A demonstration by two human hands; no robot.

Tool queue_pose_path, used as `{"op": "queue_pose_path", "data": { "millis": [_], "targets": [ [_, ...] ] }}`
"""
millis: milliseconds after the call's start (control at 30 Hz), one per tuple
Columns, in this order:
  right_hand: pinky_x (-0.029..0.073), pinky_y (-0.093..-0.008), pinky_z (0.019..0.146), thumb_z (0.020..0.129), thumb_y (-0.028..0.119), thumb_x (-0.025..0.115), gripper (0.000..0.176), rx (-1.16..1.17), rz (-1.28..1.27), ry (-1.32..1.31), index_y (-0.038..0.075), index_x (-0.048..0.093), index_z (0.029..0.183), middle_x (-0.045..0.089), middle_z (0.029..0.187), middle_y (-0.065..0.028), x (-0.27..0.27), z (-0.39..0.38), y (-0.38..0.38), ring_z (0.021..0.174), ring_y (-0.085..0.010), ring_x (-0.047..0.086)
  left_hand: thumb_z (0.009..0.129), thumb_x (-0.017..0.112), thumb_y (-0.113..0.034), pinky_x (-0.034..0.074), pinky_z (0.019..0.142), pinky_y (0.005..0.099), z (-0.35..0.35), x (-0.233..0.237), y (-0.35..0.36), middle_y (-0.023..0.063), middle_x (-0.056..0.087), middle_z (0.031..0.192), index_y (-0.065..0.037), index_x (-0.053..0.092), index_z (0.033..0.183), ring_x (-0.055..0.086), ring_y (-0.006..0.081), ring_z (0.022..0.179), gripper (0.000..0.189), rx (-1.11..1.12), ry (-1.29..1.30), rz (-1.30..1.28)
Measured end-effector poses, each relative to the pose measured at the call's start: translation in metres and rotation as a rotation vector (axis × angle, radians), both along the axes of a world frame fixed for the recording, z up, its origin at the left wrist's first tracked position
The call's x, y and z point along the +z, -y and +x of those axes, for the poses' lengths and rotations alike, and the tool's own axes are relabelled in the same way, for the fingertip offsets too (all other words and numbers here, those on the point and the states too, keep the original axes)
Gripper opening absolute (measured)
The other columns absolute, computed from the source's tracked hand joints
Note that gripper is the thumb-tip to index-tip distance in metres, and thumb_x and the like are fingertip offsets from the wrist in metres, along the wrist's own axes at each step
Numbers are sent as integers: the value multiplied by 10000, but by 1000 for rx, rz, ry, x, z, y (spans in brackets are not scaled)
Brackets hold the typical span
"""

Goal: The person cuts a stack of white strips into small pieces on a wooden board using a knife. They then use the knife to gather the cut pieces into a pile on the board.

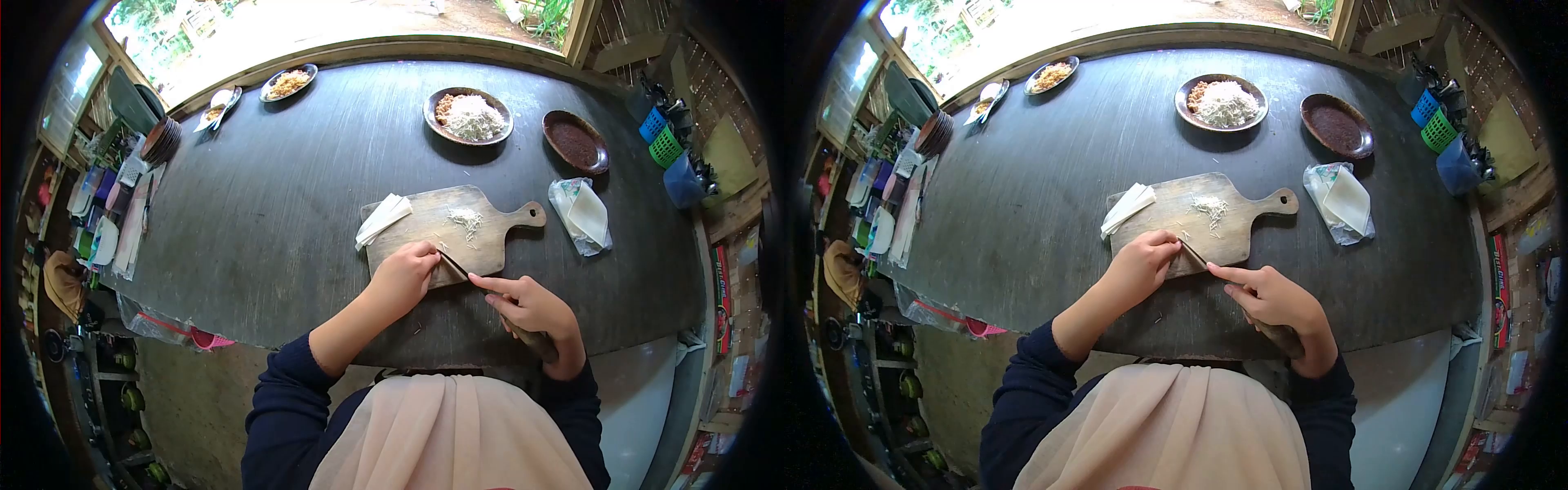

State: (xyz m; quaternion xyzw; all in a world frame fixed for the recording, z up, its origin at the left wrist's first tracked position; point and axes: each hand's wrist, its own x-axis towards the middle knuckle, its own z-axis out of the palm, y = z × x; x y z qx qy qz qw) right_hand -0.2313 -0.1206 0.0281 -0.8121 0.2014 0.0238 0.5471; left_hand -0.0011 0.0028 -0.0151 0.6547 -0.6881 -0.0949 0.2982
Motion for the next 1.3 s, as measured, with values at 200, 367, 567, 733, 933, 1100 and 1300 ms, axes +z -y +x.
{"op": "queue_pose_path", "data": {
  "millis": [200,367,567,733,933,1100,1300],
  "targets": [
    [510,-269,532,985,56,499,476,-34,-22,16,193,505,1440,557,568,-57,-4,5,-6,466,-103,556,810,614,8,509,878,395,1,-1,1,121,636,1064,19,668,1023,617,324,988,220,-16,27,-23],
    [512,-268,530,989,63,496,472,-39,31,-64,195,501,1443,576,579,-53,8,-1,-3,474,-108,564,819,616,-3,511,868,387,2,0,1,115,639,1062,10,673,1015,622,320,982,204,-7,24,-17],
    [520,-274,525,993,68,496,470,-7,87,-102,180,489,1451,596,583,-66,10,-6,1,477,-110,580,829,622,-19,515,852,384,3,-2,2,110,645,1053,6,673,1009,629,319,959,189,-10,-2,-34],
    [521,-278,520,990,65,504,450,-38,-45,20,146,506,1433,586,568,-77,2,1,-7,453,-123,577,826,622,-21,516,854,381,3,-1,1,113,651,1042,10,680,998,633,317,953,184,-4,-23,-39],
    [521,-274,527,987,59,511,441,-1,-87,63,135,518,1421,592,576,-76,-1,1,-6,461,-121,585,806,627,-4,525,846,368,5,-6,1,114,660,1039,17,694,993,647,310,934,199,0,-83,-68],
    [523,-275,533,987,53,503,443,-6,-45,21,136,516,1422,591,580,-75,6,1,-7,467,-122,592,799,634,-3,528,837,363,3,-9,2,113,660,1031,16,698,983,650,307,927,196,31,-118,-76],
    [522,-275,534,985,46,497,456,12,-15,44,130,501,1433,592,586,-77,5,0,-5,468,-129,597,798,639,-5,531,826,359,3,-10,2,110,661,1012,15,698,977,650,299,922,190,39,-121,-79]
  ]
}}
